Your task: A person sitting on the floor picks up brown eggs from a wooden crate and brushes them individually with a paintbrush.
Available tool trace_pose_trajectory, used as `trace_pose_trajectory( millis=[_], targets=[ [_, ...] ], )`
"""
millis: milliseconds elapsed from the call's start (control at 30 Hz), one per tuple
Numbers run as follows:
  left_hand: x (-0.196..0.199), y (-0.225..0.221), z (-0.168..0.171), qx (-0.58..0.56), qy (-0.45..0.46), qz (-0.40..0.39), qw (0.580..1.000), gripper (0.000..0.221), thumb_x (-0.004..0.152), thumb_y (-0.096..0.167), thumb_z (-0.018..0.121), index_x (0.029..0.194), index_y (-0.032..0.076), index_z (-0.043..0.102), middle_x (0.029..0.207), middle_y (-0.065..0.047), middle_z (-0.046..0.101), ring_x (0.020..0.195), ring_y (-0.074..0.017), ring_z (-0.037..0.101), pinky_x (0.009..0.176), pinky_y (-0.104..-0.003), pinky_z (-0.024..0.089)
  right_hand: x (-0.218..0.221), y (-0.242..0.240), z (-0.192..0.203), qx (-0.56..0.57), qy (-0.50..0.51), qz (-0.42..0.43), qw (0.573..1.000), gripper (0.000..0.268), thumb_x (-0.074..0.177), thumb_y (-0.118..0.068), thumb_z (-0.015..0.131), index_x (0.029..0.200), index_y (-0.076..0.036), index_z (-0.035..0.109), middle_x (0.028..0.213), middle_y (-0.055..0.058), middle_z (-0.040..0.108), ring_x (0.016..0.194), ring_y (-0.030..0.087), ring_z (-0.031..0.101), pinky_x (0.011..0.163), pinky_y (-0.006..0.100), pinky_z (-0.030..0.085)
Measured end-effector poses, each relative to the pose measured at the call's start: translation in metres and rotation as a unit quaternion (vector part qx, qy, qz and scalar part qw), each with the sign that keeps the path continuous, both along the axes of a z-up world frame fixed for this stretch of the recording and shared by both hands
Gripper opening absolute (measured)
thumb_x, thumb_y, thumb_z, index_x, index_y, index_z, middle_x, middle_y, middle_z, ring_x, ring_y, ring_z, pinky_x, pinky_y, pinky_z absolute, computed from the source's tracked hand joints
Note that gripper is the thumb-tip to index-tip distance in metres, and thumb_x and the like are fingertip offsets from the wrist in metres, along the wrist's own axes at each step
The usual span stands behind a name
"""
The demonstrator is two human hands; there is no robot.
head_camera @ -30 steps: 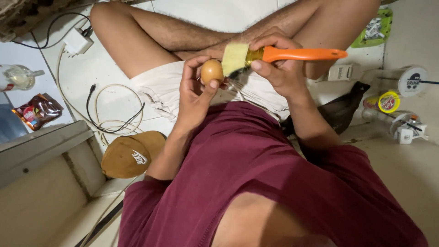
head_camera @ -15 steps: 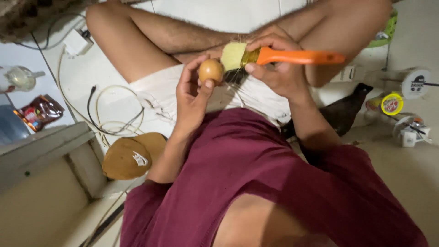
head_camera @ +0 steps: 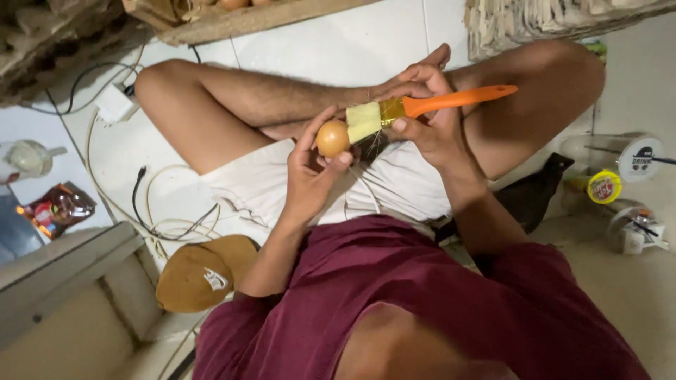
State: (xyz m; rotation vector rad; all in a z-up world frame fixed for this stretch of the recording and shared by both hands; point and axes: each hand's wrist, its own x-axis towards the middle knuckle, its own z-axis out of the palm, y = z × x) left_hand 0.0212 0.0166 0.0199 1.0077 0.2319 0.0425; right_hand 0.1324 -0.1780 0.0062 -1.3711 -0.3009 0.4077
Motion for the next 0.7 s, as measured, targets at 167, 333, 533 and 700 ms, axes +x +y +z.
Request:
trace_pose_trajectory(
  millis=[167, 333, 533, 700],
  targets=[
    [0.027, 0.009, -0.029, -0.027, -0.055, 0.01, 0.998, 0.068, 0.09, 0.006, 0.078, 0.147, -0.006, 0.043, 0.128, -0.017, 0.058, 0.102, -0.0254, 0.072, 0.088, -0.039, 0.067, 0.031, 0.007, 0.012, 0.096, -0.031, 0.04, 0.994, 0.073, 0.083, -0.038, 0.082, 0.131, -0.006, 0.037, 0.109, 0.024, 0.07, 0.098, 0.02, 0.069, 0.085, 0.026, 0.056],
    [0.052, 0.015, -0.033, -0.037, -0.077, 0.007, 0.996, 0.062, 0.092, 0.005, 0.076, 0.143, -0.006, 0.042, 0.132, -0.019, 0.059, 0.114, -0.0238, 0.069, 0.099, -0.039, 0.062, 0.055, 0.018, 0.014, 0.073, -0.094, 0.005, 0.993, 0.062, 0.083, -0.029, 0.084, 0.12, -0.005, 0.04, 0.111, 0.029, 0.07, 0.1, 0.025, 0.07, 0.085, 0.029, 0.056],
    [0.065, 0.022, -0.024, 0.09, -0.067, 0.004, 0.994, 0.062, 0.089, 0.011, 0.082, 0.144, 0.0, 0.055, 0.137, -0.014, 0.055, 0.127, -0.0201, 0.058, 0.105, -0.033, 0.054, 0.056, 0.02, 0.001, 0.043, -0.048, -0.031, 0.997, 0.052, 0.079, -0.025, 0.086, 0.11, 0.002, 0.054, 0.111, 0.027, 0.07, 0.1, 0.025, 0.07, 0.085, 0.032, 0.057],
    [0.063, 0.017, -0.038, -0.009, -0.035, -0.006, 0.999, 0.065, 0.09, -0.002, 0.076, 0.148, -0.001, 0.046, 0.133, -0.014, 0.055, 0.112, -0.0209, 0.068, 0.097, -0.032, 0.061, 0.055, 0.024, -0.015, 0.087, 0.004, -0.056, 0.995, 0.064, 0.075, -0.043, 0.085, 0.109, 0.004, 0.059, 0.107, 0.022, 0.072, 0.097, 0.021, 0.072, 0.084, 0.028, 0.06]
  ],
)
